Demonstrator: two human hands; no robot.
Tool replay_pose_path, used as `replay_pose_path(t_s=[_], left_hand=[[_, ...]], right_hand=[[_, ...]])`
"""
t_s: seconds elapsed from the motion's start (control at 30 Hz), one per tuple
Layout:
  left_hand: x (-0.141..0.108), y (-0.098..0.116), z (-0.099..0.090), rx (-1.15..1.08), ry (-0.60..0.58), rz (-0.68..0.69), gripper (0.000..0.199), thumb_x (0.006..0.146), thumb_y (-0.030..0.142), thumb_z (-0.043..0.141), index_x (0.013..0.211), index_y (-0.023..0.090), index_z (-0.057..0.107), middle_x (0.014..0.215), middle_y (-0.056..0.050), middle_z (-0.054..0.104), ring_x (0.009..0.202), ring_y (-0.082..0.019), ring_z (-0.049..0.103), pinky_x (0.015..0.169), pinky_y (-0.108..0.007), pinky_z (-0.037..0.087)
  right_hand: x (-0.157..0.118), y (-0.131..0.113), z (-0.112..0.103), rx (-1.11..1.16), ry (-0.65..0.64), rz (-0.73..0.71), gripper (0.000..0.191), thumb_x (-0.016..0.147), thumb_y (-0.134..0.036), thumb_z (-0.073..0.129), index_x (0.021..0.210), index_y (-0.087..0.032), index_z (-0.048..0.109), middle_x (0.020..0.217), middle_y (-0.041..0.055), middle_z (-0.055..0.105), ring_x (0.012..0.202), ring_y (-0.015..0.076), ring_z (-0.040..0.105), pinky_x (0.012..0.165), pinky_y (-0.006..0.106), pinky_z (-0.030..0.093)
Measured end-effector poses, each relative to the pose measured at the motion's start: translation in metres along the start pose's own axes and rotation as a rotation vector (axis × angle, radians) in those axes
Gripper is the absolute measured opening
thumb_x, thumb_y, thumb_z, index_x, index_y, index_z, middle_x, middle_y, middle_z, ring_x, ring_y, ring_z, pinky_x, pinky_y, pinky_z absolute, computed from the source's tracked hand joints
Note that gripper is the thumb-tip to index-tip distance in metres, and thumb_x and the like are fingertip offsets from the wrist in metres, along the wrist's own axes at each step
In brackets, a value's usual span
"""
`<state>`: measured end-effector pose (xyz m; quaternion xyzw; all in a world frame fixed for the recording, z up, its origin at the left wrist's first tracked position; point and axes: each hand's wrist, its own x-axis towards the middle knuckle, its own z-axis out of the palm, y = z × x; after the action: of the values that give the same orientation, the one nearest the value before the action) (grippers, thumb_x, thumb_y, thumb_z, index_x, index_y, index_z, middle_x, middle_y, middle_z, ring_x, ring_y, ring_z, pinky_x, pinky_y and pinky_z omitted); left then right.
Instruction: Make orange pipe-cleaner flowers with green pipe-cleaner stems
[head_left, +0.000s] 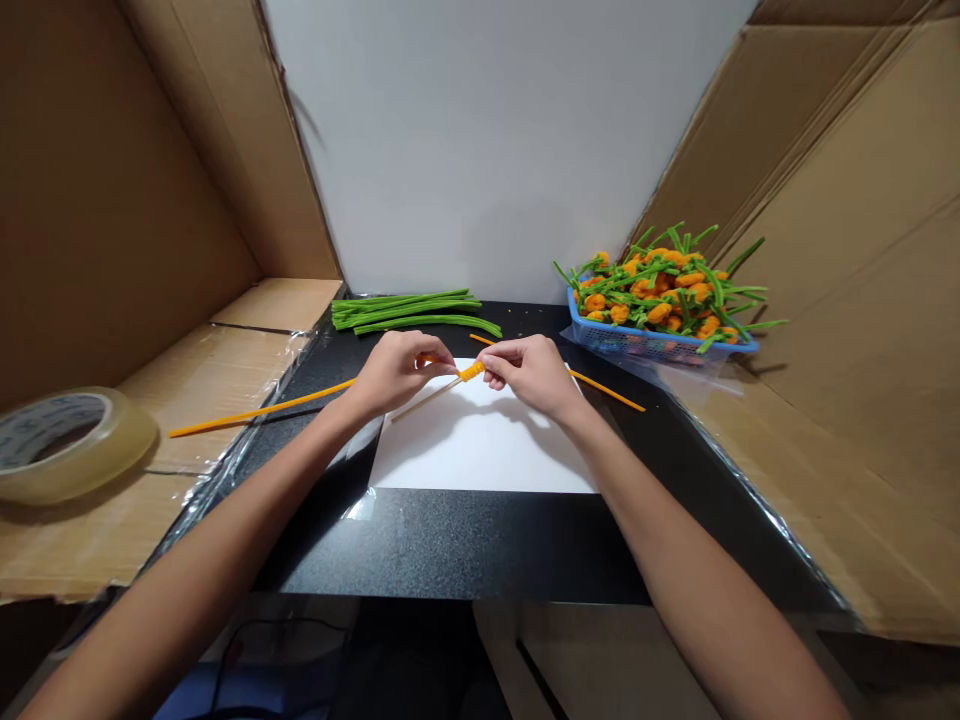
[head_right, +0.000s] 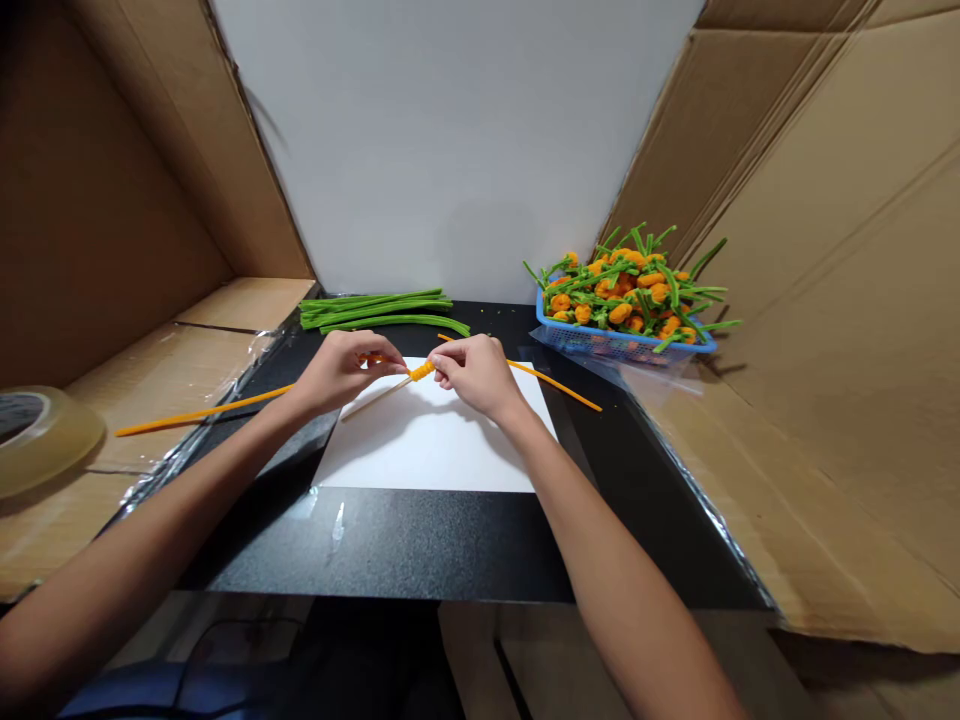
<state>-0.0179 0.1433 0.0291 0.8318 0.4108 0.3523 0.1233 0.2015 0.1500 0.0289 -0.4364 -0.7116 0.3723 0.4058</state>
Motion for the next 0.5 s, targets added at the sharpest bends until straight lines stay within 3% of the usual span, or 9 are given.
replay_pose_path(t_s=[0.1, 0.17, 0.27, 0.4, 0.5], left_hand=[[-0.004, 0.007, 0.012, 0.240, 0.126, 0.042, 0.016, 0.092, 0.027, 0.062, 0.086, 0.020, 0.075, 0.080, -0.004, 0.075, 0.074, -0.018, 0.063, 0.066, -0.028, 0.043], [-0.008, 0.013, 0.018, 0.303, 0.185, 0.088, 0.018, 0.094, 0.026, 0.059, 0.088, 0.020, 0.074, 0.081, -0.004, 0.076, 0.074, -0.018, 0.062, 0.067, -0.029, 0.044], [-0.012, 0.024, 0.025, 0.335, 0.238, 0.151, 0.021, 0.098, 0.026, 0.054, 0.091, 0.019, 0.073, 0.084, -0.004, 0.077, 0.073, -0.018, 0.063, 0.067, -0.029, 0.046], [-0.018, 0.031, 0.035, 0.340, 0.229, 0.225, 0.026, 0.099, 0.016, 0.044, 0.108, 0.017, 0.069, 0.099, -0.009, 0.078, 0.076, -0.018, 0.066, 0.068, -0.030, 0.048], [-0.019, 0.031, 0.043, 0.251, 0.209, 0.143, 0.026, 0.099, 0.016, 0.041, 0.114, 0.017, 0.062, 0.088, -0.007, 0.077, 0.069, -0.017, 0.066, 0.063, -0.028, 0.048]], right_hand=[[-0.004, 0.000, 0.012, -0.218, 0.189, -0.117, 0.022, 0.086, -0.023, 0.058, 0.077, -0.018, 0.078, 0.065, 0.0029, 0.071, 0.059, 0.0151, 0.066, 0.063, 0.028, 0.052], [-0.005, -0.001, 0.018, -0.217, 0.294, -0.134, 0.023, 0.088, -0.024, 0.057, 0.080, -0.019, 0.078, 0.067, 0.0037, 0.073, 0.061, 0.0166, 0.068, 0.066, 0.029, 0.054], [-0.004, 0.000, 0.024, -0.012, 0.405, -0.057, 0.020, 0.086, -0.028, 0.061, 0.084, -0.016, 0.077, 0.069, 0.0048, 0.073, 0.061, 0.0175, 0.070, 0.067, 0.031, 0.058], [0.002, 0.004, 0.028, 0.363, 0.452, 0.081, 0.020, 0.082, -0.033, 0.068, 0.086, -0.015, 0.074, 0.073, 0.0049, 0.073, 0.066, 0.0165, 0.070, 0.072, 0.032, 0.060], [0.003, 0.006, 0.028, 0.573, 0.433, 0.167, 0.014, 0.082, -0.030, 0.070, 0.084, -0.016, 0.073, 0.076, 0.0040, 0.073, 0.069, 0.0141, 0.069, 0.079, 0.031, 0.060]])
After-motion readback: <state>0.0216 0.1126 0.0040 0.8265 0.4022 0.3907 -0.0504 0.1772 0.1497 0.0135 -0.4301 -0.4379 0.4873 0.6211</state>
